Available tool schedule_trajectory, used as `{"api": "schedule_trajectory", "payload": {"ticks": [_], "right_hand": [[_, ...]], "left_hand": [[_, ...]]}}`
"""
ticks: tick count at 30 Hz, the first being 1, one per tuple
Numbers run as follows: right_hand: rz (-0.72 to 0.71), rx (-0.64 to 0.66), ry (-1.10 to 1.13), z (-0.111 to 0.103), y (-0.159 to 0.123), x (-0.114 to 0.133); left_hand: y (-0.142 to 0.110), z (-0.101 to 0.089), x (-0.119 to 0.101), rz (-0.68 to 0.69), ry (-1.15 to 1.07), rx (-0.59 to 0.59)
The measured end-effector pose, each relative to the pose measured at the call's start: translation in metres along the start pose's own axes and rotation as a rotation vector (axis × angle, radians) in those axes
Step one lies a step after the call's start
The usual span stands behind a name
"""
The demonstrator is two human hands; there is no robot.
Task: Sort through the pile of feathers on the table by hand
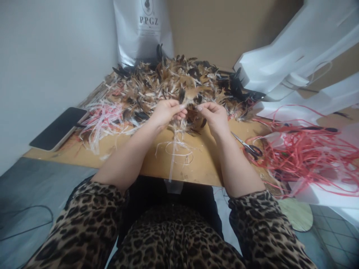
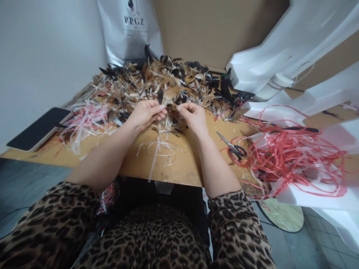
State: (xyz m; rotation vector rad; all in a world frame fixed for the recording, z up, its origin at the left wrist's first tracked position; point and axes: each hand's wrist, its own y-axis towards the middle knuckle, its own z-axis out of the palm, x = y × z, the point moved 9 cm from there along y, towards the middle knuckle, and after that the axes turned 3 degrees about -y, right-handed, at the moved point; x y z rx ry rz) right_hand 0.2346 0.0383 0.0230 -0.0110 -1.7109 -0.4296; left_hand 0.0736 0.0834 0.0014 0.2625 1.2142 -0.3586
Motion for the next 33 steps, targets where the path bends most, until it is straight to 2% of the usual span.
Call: {"api": "schedule_trajectory", "payload": {"ticks": [2, 5, 8, 10, 13, 19, 24, 27, 31, 33], "right_hand": [[0.014, 0.003, -0.041, 0.000, 0.000, -0.003], [0.012, 0.177, -0.241, 0.015, -0.005, -0.007], [-0.119, 0.406, -0.593, 0.039, -0.017, -0.006], [-0.230, 0.474, -0.788, 0.052, -0.025, -0.004], [-0.315, 0.470, -0.865, 0.065, -0.032, -0.003], [-0.364, 0.379, -0.893, 0.088, -0.038, -0.002], [-0.386, 0.410, -1.013, 0.107, -0.041, -0.007], [-0.344, 0.327, -0.835, 0.095, -0.034, -0.004], [-0.178, 0.102, -0.252, 0.050, -0.013, -0.002], [-0.150, -0.020, -0.062, 0.027, -0.005, -0.002]], "left_hand": [[0.003, -0.011, -0.005, 0.024, -0.092, -0.081], [0.007, -0.022, -0.007, 0.046, -0.176, -0.150], [0.009, -0.024, -0.005, 0.047, -0.201, -0.149], [0.008, -0.023, -0.004, 0.046, -0.204, -0.145], [0.005, -0.020, -0.004, 0.040, -0.183, -0.150], [0.002, -0.016, -0.007, 0.048, -0.158, -0.143], [0.000, -0.016, -0.007, 0.033, -0.150, -0.157], [0.001, -0.017, -0.007, 0.028, -0.158, -0.163], [0.003, -0.018, -0.005, 0.023, -0.211, -0.158], [0.003, -0.016, -0.003, -0.001, -0.253, -0.141]]}}
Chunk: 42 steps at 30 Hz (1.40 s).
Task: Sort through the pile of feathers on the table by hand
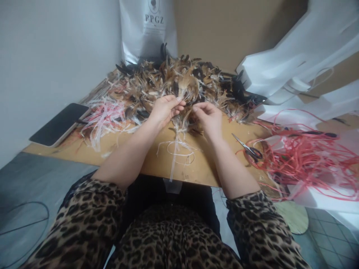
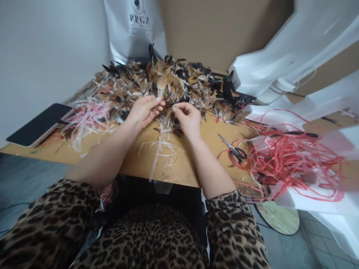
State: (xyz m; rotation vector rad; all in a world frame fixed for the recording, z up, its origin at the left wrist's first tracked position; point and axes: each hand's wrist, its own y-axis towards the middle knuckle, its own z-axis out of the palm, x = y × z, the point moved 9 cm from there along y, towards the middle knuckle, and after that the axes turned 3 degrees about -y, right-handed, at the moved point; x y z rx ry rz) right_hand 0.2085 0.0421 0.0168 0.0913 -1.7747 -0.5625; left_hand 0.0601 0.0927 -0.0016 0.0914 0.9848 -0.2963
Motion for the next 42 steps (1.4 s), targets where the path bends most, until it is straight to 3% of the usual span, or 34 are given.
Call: {"api": "schedule_trajectory", "payload": {"ticks": [3, 7, 11, 14, 21, 24, 27, 30, 32, 34, 37, 39, 42], "right_hand": [[-0.097, -0.175, 0.090, -0.026, 0.003, 0.008], [-0.341, -0.268, -0.040, -0.035, -0.009, 0.035], [-0.653, -0.168, -0.400, -0.016, -0.028, 0.064], [-0.757, -0.082, -0.569, -0.003, -0.035, 0.069], [-0.507, 0.011, -0.660, 0.002, -0.028, 0.047], [-0.474, 0.035, -0.572, 0.004, -0.027, 0.045], [-0.433, -0.024, -0.480, -0.003, -0.021, 0.043], [-0.236, -0.088, -0.293, -0.017, -0.008, 0.030], [-0.034, -0.022, -0.126, -0.018, -0.002, 0.014], [0.143, 0.131, -0.008, -0.008, -0.002, 0.002], [0.294, 0.340, 0.064, 0.011, -0.012, -0.005], [0.342, 0.382, 0.101, 0.016, -0.017, -0.007], [0.404, 0.304, 0.207, 0.014, -0.016, -0.010]], "left_hand": [[-0.003, 0.005, 0.011, -0.117, -0.061, 0.040], [-0.011, 0.013, 0.023, -0.277, -0.116, 0.100], [-0.015, 0.018, 0.027, -0.368, -0.196, 0.136], [-0.015, 0.017, 0.028, -0.390, -0.224, 0.132], [-0.012, 0.016, 0.028, -0.360, -0.249, 0.151], [-0.010, 0.013, 0.026, -0.329, -0.226, 0.142], [-0.005, 0.009, 0.016, -0.219, -0.130, 0.142], [-0.002, 0.009, 0.004, -0.087, 0.042, 0.157], [-0.004, 0.010, -0.001, -0.031, 0.140, 0.167], [-0.006, 0.014, -0.002, 0.016, 0.211, 0.189], [-0.009, 0.019, -0.002, 0.078, 0.301, 0.228], [-0.010, 0.020, 0.001, 0.082, 0.335, 0.232], [-0.008, 0.019, 0.003, 0.064, 0.280, 0.201]]}}
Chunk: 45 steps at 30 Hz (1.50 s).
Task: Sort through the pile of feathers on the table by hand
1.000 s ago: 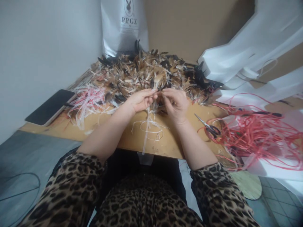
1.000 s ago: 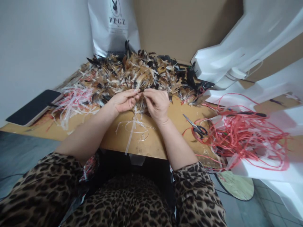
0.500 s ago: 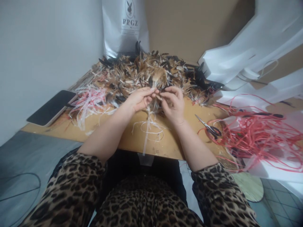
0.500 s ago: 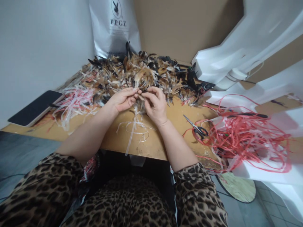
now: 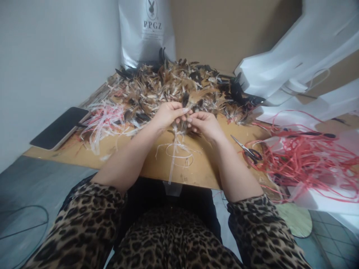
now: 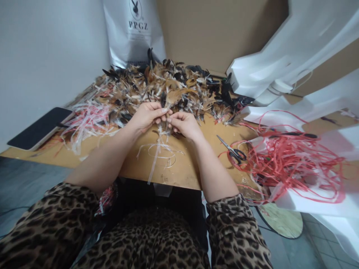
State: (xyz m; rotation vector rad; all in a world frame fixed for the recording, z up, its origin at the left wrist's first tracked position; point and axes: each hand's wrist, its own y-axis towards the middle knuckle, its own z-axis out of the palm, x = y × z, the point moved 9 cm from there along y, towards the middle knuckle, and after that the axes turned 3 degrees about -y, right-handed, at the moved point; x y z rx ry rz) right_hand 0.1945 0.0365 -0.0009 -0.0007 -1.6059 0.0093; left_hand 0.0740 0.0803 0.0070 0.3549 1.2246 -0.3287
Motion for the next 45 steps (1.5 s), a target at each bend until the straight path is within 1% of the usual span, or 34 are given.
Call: {"api": "schedule_trajectory", "payload": {"ticks": [3, 6, 8, 12, 18, 24, 29, 33, 37, 40, 43, 45], "right_hand": [[0.025, -0.088, 0.222, -0.007, 0.003, -0.002], [0.023, -0.143, 0.371, -0.010, 0.005, -0.002], [0.029, -0.178, 0.391, -0.009, 0.004, -0.003], [0.021, -0.239, 0.393, -0.007, 0.002, -0.006], [0.002, -0.278, 0.371, -0.007, 0.002, -0.011], [-0.007, -0.298, 0.340, -0.006, 0.002, -0.014], [-0.025, -0.300, 0.331, -0.005, 0.002, -0.012], [-0.042, -0.306, 0.338, -0.005, 0.001, -0.011], [-0.023, -0.309, 0.327, -0.003, 0.002, -0.014], [-0.017, -0.307, 0.317, -0.004, 0.004, -0.016], [-0.078, -0.303, 0.205, -0.012, 0.006, -0.010], [-0.151, -0.281, 0.020, -0.016, 0.006, -0.003]], "left_hand": [[0.001, -0.006, 0.003, -0.044, -0.127, -0.070], [0.001, -0.007, 0.016, -0.157, -0.184, -0.091], [0.000, -0.003, 0.025, -0.215, -0.204, -0.060], [-0.002, 0.005, 0.033, -0.259, -0.240, -0.012], [-0.003, 0.007, 0.037, -0.288, -0.285, -0.036], [-0.003, 0.009, 0.035, -0.283, -0.269, -0.012], [-0.005, 0.012, 0.032, -0.288, -0.234, -0.022], [-0.004, 0.012, 0.030, -0.254, -0.202, -0.009], [-0.003, 0.011, 0.030, -0.209, -0.170, 0.012], [-0.002, 0.009, 0.027, -0.184, -0.143, -0.003], [0.000, 0.002, 0.018, -0.134, -0.144, -0.064], [0.002, -0.006, 0.011, -0.092, -0.172, -0.125]]}}
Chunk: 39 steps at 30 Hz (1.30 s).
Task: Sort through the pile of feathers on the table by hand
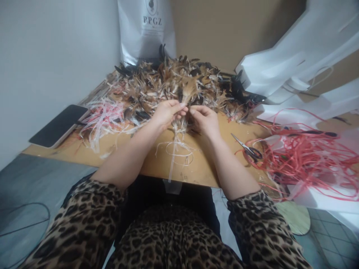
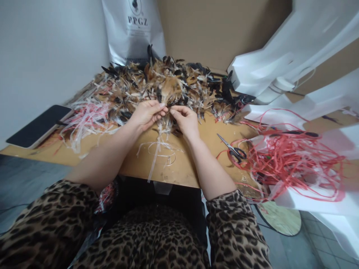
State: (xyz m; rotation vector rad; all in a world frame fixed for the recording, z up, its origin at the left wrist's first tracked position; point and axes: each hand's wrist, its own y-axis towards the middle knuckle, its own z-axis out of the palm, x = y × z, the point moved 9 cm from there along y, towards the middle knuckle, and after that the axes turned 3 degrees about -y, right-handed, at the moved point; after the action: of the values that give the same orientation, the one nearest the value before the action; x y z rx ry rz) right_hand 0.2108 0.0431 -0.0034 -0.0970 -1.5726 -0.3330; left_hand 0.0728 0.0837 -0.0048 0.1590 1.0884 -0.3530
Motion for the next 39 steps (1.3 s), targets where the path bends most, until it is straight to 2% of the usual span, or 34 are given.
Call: {"api": "schedule_trajectory", "payload": {"ticks": [2, 6, 10, 12, 16, 20, 23, 25, 29, 34, 39], "right_hand": [[-0.043, 0.084, -0.210, 0.002, 0.001, 0.000], [-0.032, 0.238, -0.523, 0.014, -0.001, -0.016], [-0.213, 0.260, -0.869, 0.032, -0.007, -0.014], [-0.258, 0.269, -0.997, 0.038, -0.010, -0.012], [-0.351, 0.215, -0.928, 0.035, -0.012, 0.004], [-0.565, 0.080, -0.839, 0.022, -0.018, 0.033], [-0.737, 0.031, -0.918, 0.017, -0.026, 0.048], [-0.857, -0.012, -0.996, 0.014, -0.031, 0.057], [-1.037, -0.135, -1.074, 0.004, -0.036, 0.068], [-1.071, -0.139, -1.098, 0.003, -0.033, 0.064], [-1.041, -0.088, -1.034, 0.007, -0.033, 0.061]], "left_hand": [[0.002, -0.006, -0.006, 0.033, -0.040, -0.047], [0.005, -0.013, -0.009, 0.051, -0.077, -0.081], [0.004, -0.012, -0.008, 0.040, -0.069, -0.077], [0.003, -0.012, -0.007, 0.033, -0.060, -0.075], [0.002, -0.011, -0.010, 0.033, -0.025, -0.061], [0.002, -0.013, -0.016, 0.045, 0.046, -0.057], [0.001, -0.015, -0.019, 0.027, 0.054, -0.059], [0.002, -0.015, -0.016, -0.036, 0.025, -0.026], [-0.001, -0.007, 0.001, -0.245, -0.095, 0.093], [-0.008, 0.006, 0.011, -0.357, -0.225, 0.216], [-0.010, 0.010, 0.015, -0.375, -0.206, 0.211]]}}
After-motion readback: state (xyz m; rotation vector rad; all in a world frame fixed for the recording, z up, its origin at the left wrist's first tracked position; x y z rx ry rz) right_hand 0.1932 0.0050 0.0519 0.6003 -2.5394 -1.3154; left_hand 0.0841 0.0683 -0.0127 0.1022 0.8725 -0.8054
